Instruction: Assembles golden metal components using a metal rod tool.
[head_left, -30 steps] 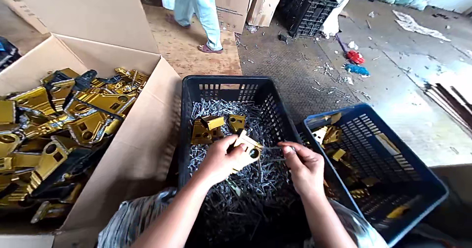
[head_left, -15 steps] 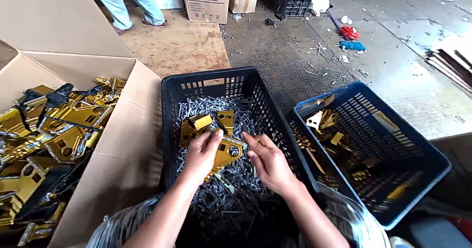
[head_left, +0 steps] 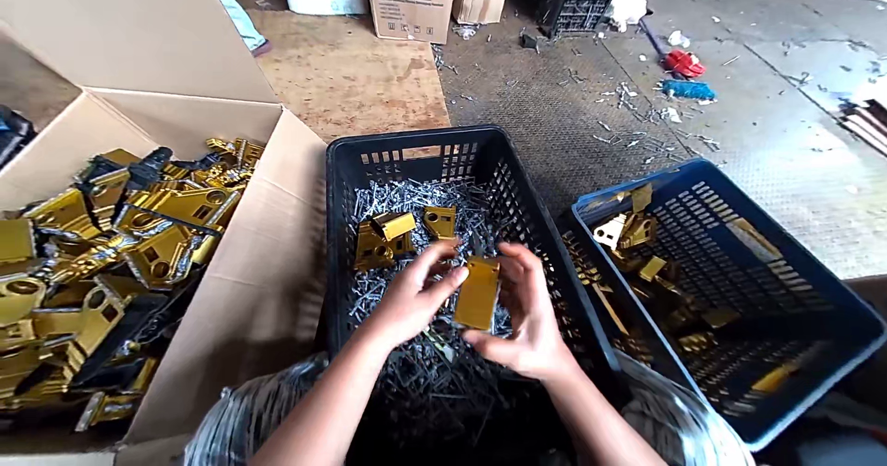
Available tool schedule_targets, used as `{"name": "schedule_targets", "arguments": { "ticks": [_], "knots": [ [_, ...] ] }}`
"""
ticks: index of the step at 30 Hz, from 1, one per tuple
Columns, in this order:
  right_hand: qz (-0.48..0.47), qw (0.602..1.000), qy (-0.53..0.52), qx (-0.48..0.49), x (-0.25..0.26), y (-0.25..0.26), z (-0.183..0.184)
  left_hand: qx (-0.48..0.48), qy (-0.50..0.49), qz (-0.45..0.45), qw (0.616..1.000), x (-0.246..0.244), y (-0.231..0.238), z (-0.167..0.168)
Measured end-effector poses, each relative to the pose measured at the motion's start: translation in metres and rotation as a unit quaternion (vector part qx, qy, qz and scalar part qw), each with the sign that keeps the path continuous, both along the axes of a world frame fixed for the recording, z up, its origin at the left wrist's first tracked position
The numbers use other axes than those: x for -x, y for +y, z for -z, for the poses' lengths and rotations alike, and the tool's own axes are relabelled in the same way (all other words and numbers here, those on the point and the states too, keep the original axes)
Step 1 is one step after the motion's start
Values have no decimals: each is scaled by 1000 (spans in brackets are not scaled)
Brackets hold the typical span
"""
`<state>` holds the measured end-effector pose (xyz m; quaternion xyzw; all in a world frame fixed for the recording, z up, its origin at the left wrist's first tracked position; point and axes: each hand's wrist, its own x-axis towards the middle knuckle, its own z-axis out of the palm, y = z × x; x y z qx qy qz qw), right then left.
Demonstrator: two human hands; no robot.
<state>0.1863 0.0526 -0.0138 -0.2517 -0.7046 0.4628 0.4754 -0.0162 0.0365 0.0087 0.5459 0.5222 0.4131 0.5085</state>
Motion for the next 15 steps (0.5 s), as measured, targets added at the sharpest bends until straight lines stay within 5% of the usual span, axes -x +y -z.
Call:
{"name": "schedule_targets", "arguments": {
  "ticks": [3,5,10,15],
  "knots": [
    [107,963,-169,-182,0,-1,13,31,2,17,999,-1,-3,3],
    [99,948,-210,-218,3,-1,17,42,-20,64,997,-8,-8,6],
    [10,991,-136,9,-8,7,4,51,-67,82,993,-10,-9,11],
    [47,992,-97,62,-7,5,2,59,-53,101,992,-15,-10,13]
  ]
}}
